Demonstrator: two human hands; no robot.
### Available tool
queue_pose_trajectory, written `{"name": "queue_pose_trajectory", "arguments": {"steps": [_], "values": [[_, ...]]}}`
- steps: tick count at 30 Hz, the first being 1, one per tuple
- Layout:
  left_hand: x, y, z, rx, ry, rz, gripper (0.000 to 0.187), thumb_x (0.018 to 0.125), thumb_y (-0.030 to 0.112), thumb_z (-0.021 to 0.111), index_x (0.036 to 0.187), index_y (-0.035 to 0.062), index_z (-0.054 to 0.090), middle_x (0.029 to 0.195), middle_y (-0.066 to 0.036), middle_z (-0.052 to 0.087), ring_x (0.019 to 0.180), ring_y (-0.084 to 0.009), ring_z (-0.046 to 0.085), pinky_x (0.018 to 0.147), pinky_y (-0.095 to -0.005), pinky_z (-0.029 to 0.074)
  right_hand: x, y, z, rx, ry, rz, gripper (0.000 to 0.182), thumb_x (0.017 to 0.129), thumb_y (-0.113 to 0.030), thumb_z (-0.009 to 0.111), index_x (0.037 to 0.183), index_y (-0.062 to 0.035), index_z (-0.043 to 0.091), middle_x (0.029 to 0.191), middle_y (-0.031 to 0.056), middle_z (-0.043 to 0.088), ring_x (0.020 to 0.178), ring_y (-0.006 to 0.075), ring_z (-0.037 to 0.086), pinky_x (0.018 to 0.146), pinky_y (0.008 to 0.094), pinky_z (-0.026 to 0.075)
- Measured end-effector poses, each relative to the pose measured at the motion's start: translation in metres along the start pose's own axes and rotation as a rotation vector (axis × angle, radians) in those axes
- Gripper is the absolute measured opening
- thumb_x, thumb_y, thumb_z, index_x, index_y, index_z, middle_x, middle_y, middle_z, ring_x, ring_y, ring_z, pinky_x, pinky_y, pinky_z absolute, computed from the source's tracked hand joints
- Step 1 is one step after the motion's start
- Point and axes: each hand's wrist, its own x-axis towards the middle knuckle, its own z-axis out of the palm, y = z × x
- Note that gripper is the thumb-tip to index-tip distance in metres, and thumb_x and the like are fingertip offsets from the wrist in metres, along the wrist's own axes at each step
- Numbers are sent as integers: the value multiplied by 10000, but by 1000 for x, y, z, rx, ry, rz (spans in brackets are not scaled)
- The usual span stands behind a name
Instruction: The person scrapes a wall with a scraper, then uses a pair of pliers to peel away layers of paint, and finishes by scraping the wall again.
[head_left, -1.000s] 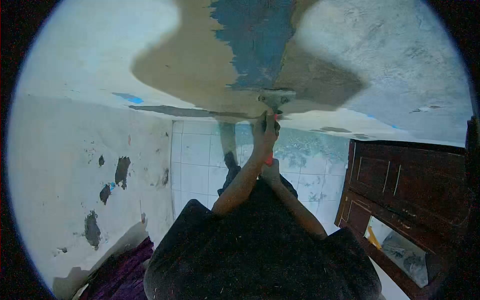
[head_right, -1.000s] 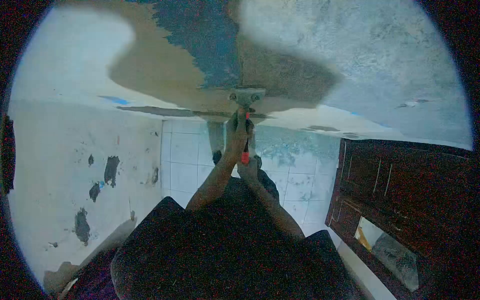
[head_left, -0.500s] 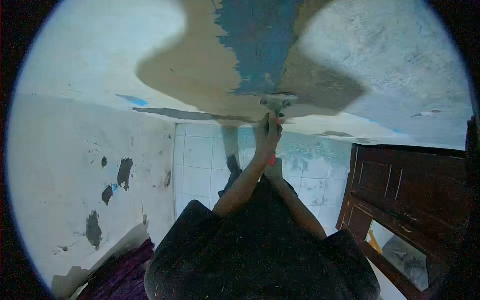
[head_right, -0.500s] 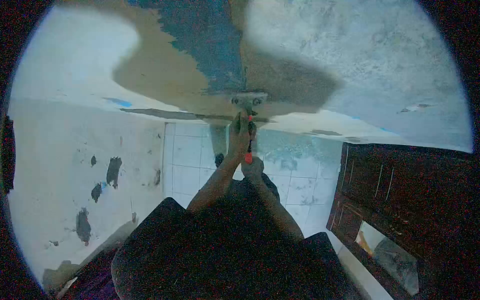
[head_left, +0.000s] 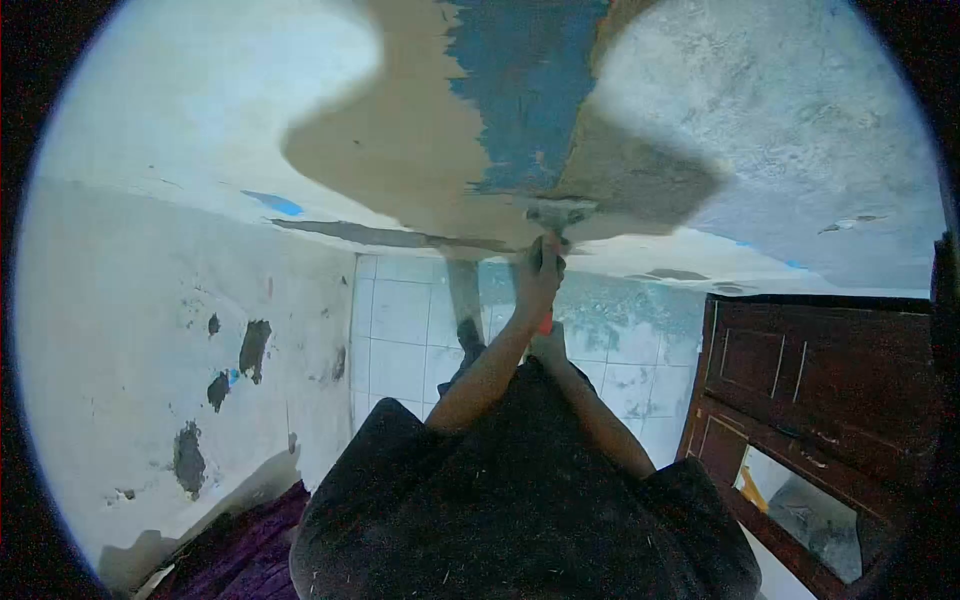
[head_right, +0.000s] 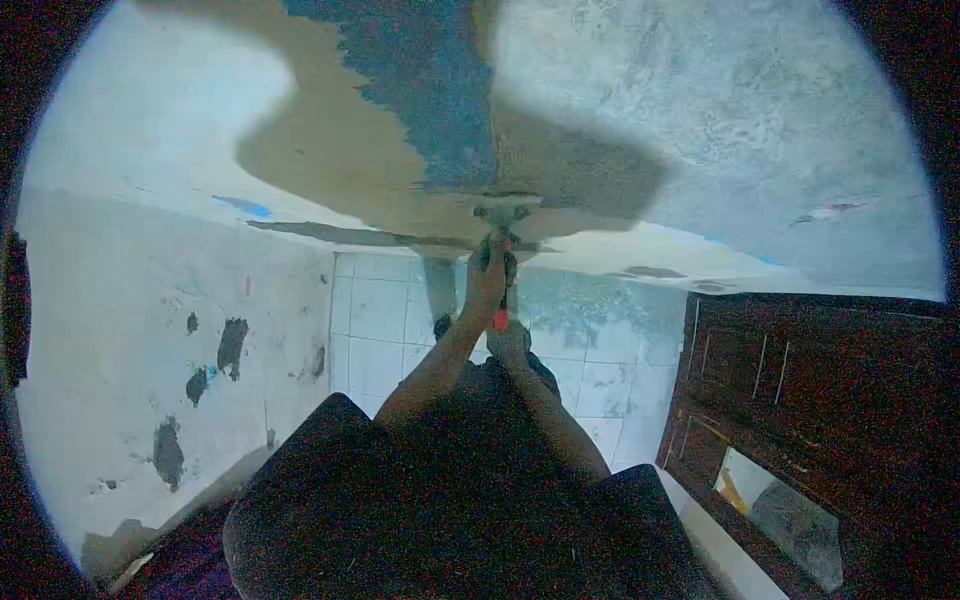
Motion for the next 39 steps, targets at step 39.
{"name": "queue_pose_trajectory", "arguments": {"steps": [39], "values": [[-10,57,25,11,-8,71,447,953,489,425,838,68,521,551,36,413,476,-39,372,431,-212,291,-32,-57,55,-1001,409,-140,329,771,-384,642,838,-62,628,766,152,645,756,363,635,647,454,469]]}}
